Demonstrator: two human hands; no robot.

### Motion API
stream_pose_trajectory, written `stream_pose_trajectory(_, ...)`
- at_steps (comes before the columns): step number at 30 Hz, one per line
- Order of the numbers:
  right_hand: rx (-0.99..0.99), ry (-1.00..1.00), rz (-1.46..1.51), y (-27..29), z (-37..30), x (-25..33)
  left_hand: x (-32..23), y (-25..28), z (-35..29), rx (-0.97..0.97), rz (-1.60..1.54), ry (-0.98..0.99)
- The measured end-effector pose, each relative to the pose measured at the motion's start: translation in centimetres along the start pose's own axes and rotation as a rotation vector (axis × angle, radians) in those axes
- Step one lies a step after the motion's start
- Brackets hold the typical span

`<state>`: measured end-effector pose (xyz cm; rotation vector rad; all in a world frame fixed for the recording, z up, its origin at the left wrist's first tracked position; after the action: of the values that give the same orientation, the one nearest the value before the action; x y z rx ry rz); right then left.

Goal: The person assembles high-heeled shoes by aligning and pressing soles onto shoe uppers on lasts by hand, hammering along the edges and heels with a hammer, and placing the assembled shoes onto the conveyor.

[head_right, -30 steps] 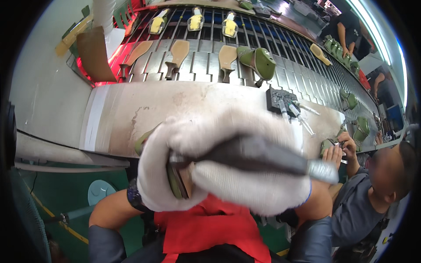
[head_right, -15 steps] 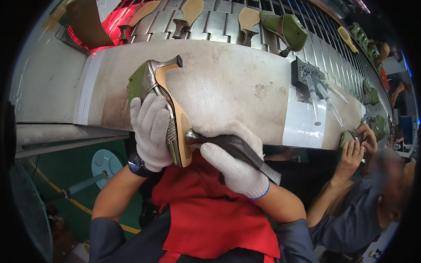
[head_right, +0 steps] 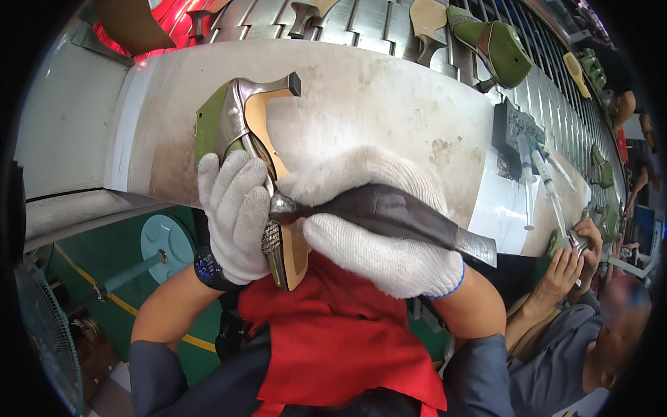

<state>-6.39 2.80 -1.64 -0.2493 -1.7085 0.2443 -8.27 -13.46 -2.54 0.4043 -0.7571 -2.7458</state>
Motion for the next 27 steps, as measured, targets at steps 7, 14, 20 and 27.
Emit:
stream_pose_trajectory(7,0.109,0.511,-0.5,-3.2,-1.6,4.2,0.2,0.0,-0.1,0.074,-0.015,0.033)
stream_pose_trajectory(14,0.143,0.427,-0.531,-4.7,-5.5,2.6,0.2,0.1,0.1,0.068,-0.019,0.039)
stream_pose_trajectory(20,-0.089,0.202,-0.14,-1.6,-4.2,1.5,0.2,0.2,-0.8,0.001,0.008,0.057)
stream_pose_trajectory(27,-0.147,-0.001,-0.399,0.3,0.5,2.5,0.7,0.1,-1.9,0.011,0.001,0.08)
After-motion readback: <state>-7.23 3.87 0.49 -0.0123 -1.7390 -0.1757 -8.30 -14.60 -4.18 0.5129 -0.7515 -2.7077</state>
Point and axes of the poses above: each hand's wrist, its own z-axis towards the middle knuckle, its own y-axis out of the back of the hand, x = y × z, the point moved 10 cm from there along z, towards the middle knuckle, and after that the axes turned 1 degree about -x, right-handed, at the moved point
